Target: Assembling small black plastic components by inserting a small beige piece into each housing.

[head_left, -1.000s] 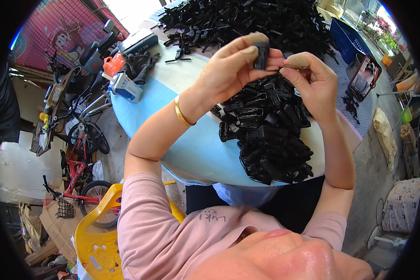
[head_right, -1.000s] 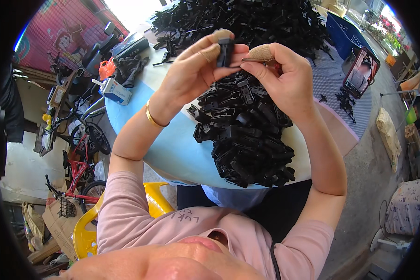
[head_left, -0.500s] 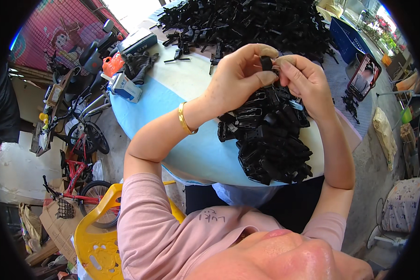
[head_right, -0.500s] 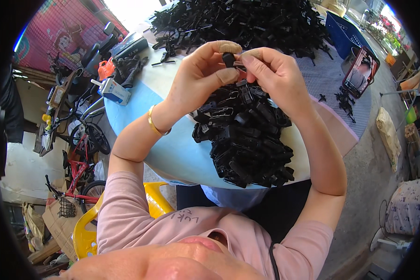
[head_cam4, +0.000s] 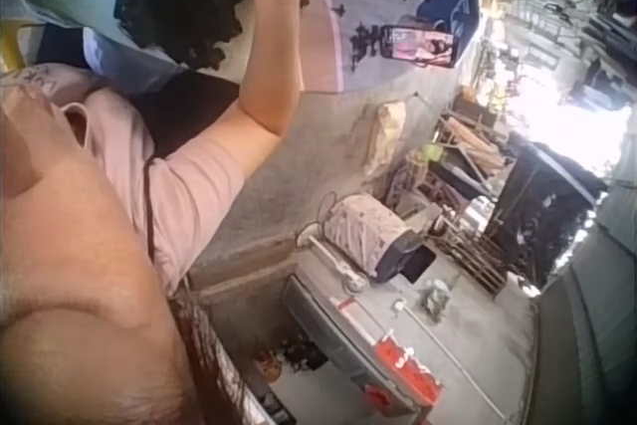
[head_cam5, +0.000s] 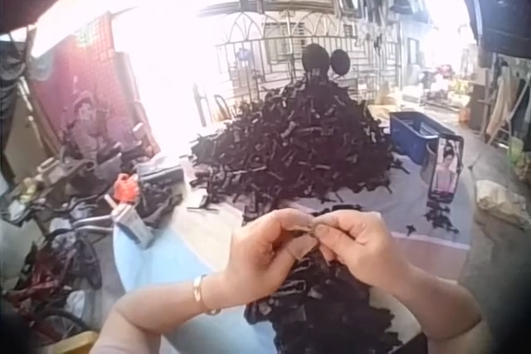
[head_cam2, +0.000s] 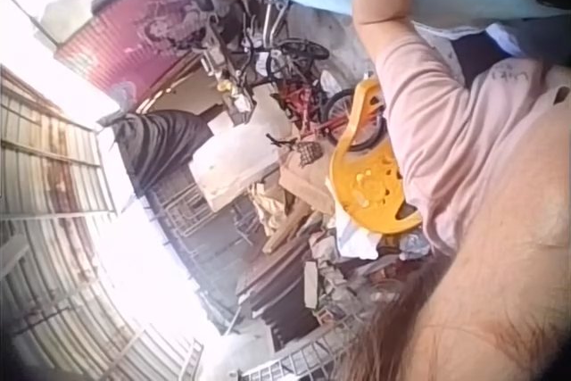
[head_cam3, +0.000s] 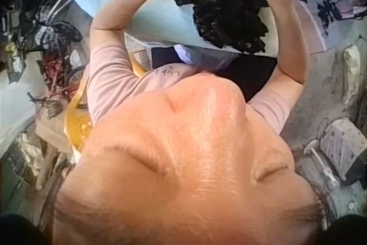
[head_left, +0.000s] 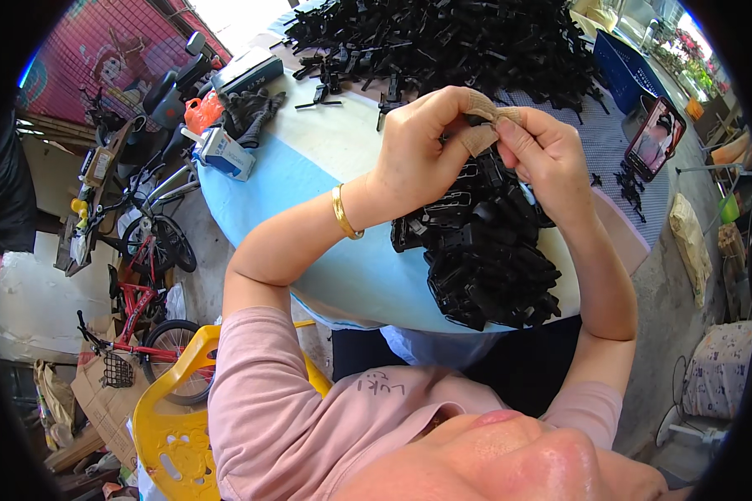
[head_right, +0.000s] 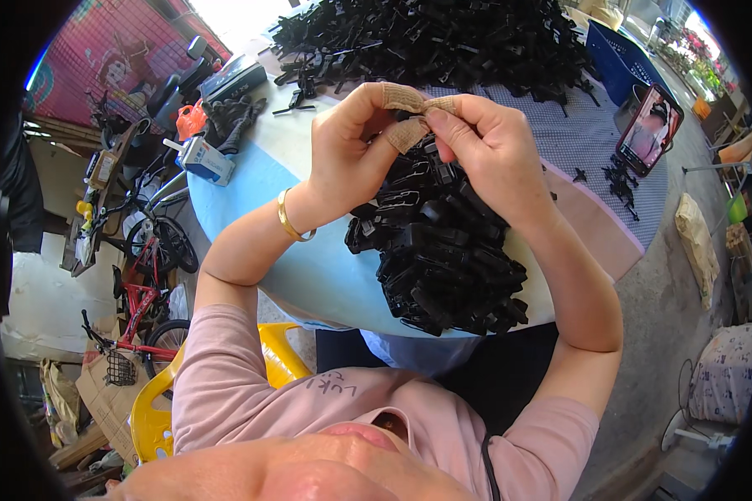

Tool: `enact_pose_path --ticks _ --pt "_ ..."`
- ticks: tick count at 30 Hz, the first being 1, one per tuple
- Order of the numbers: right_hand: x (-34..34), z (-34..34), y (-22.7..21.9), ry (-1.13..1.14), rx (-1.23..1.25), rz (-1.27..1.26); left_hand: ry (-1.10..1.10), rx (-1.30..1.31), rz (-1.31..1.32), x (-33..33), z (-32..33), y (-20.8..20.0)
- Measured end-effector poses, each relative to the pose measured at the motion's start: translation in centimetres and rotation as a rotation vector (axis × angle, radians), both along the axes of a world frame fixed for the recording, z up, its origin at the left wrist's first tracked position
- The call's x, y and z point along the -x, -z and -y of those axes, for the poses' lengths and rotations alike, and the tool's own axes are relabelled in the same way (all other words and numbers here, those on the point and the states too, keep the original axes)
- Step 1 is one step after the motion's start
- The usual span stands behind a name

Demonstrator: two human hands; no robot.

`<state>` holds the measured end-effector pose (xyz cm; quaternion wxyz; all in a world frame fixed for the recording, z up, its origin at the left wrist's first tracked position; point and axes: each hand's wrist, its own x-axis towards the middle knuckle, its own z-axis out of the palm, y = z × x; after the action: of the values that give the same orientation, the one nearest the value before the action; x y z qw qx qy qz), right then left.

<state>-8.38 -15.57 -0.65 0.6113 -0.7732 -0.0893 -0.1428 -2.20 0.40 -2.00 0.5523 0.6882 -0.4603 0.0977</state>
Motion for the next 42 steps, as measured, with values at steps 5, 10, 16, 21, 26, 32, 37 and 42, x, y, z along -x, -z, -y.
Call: enact_pose_path --ticks 5,10,16,21,26,32,37,42 --pt "-1.3 2.9 -0.2 0.082 0.075 0.178 0.149 -0.076 0.108 -2.6 -0.1 -1.8" --pt "-2.3 3.2 0.6 0.196 0.100 0.220 -0.083 -0.135 -0.147 -10.1 -2.0 -0.2" --pt "-1.9 2.1 1.1 0.209 0.280 0.275 -0.402 -0.828 0.252 -14.0 -3.6 4.9" --pt "-1.9 2.0 1.1 0.182 0.277 0.334 -0.350 -0.736 0.250 -12.1 -1.2 3.9" --pt "-1.2 0.9 0.9 0.187 0.457 0.465 0.092 -0.024 -0.527 -7.3 0.3 0.0" --pt "-0.6 0.3 0.9 0.180 0.460 0.645 0.178 0.043 -0.526 -2.9 1.1 -0.3" --pt "-0.2 0.5 0.3 0.220 0.279 0.480 0.261 -0.098 -0.383 -1.5 0.1 -1.4" --pt "-0.5 0.7 0.2 0.113 0.088 0.255 0.245 -0.118 -0.261 -0.5 0.5 -0.9"
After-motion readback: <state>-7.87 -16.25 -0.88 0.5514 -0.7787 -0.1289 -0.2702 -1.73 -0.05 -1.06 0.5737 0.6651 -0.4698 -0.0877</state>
